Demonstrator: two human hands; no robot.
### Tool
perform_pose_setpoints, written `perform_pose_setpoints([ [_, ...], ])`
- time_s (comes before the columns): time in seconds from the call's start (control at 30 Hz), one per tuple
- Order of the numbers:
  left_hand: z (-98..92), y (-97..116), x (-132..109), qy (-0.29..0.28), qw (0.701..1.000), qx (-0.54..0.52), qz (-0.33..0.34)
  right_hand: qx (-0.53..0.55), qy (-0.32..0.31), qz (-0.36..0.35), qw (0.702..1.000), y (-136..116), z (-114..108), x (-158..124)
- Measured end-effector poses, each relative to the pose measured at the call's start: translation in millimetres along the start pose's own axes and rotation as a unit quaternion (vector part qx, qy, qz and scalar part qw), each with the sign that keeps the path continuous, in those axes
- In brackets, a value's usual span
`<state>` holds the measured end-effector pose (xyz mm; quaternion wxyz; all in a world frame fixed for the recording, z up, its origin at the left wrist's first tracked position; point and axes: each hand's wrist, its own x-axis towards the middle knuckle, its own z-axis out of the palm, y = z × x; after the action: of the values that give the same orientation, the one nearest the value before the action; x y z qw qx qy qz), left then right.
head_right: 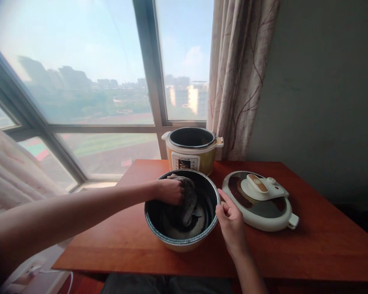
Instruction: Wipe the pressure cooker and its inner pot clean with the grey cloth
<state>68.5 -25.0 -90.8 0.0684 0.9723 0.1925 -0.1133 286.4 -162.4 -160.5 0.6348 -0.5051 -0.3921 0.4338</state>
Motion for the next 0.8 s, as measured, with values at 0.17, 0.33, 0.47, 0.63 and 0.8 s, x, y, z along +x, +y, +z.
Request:
perform_pose_setpoints([
  [0.17, -12.4, 20, 27, -0.032, 0.992, -0.01, 0.123, -0.017, -0.001, -0.003, 1.0, -1, -2, 0],
  [0.33, -18.1, 49, 45, -0.025, 0.974, -0.048, 0.221, -0.02, 0.007, -0.005, 1.0, 1, -2, 0],
  [0.47, -15.8, 31, 38, -0.009, 0.985, -0.007, 0.173, -0.015, 0.013, -0.01, 1.0, 2, -2, -1],
  [0.63, -1.4, 13, 14, 0.03, 0.998, 0.039, -0.026, -0.018, 0.012, -0.009, 1.0, 1, -1, -3],
  [0.8, 15.1, 30, 6, -0.046, 0.989, -0.039, -0.138, -0.02, 0.053, -0.017, 0.998, -1, 4, -5],
])
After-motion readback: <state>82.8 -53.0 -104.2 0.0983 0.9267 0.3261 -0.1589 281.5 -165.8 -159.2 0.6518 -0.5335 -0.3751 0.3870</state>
